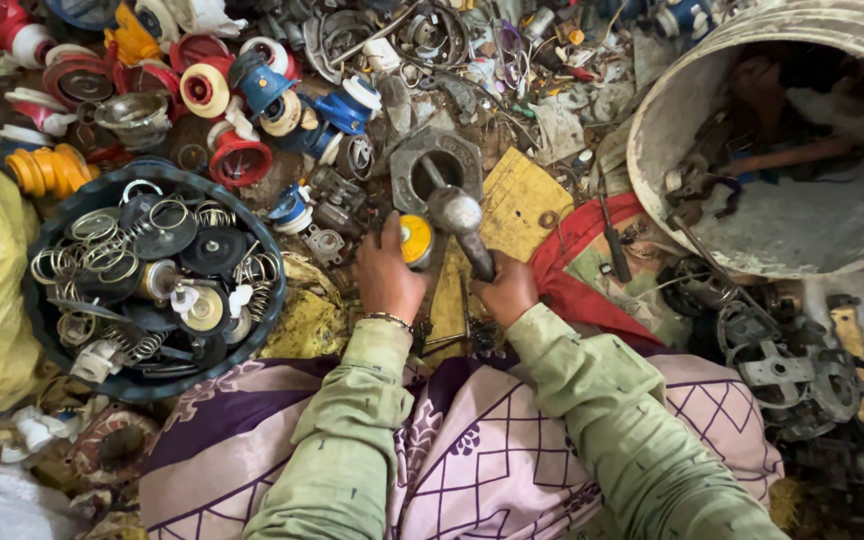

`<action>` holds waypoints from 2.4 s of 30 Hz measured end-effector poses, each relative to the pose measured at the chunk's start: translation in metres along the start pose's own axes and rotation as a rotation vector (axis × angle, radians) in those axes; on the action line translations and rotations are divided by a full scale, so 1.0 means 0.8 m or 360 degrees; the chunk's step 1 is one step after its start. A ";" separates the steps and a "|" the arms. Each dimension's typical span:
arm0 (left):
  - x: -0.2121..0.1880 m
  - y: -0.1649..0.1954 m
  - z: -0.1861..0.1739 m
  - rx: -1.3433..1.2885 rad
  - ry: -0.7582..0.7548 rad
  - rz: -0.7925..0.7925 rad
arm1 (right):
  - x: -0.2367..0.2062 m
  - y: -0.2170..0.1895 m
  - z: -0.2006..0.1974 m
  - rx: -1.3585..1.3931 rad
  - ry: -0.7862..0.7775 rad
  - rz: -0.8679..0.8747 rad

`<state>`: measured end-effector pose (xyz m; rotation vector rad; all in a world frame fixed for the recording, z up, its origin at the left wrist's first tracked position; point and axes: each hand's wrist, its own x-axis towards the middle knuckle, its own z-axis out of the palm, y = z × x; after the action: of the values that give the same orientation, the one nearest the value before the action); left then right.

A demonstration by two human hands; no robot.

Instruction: The person sits on the floor and uses a hammer to strike a small mechanical part, then disassembles it by hand to remove a metal pin. They reassemble the part and strike it again with the hammer.

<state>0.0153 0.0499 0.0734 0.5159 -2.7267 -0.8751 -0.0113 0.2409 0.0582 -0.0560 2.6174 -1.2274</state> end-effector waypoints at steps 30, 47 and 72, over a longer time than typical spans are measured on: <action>-0.010 0.024 -0.019 0.0422 0.0121 0.0397 | -0.013 -0.026 -0.024 -0.0010 0.0131 -0.0257; -0.012 0.022 -0.019 0.0389 0.0127 0.0517 | -0.050 -0.106 -0.104 0.0513 0.0270 -0.0491; 0.014 -0.041 0.028 -0.2486 -0.0878 -0.1339 | 0.025 0.068 -0.017 0.0954 -0.0161 0.0862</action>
<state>0.0063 0.0320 0.0376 1.0180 -1.1064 -3.0789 -0.0301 0.2837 0.0211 0.6303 1.8838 -1.6527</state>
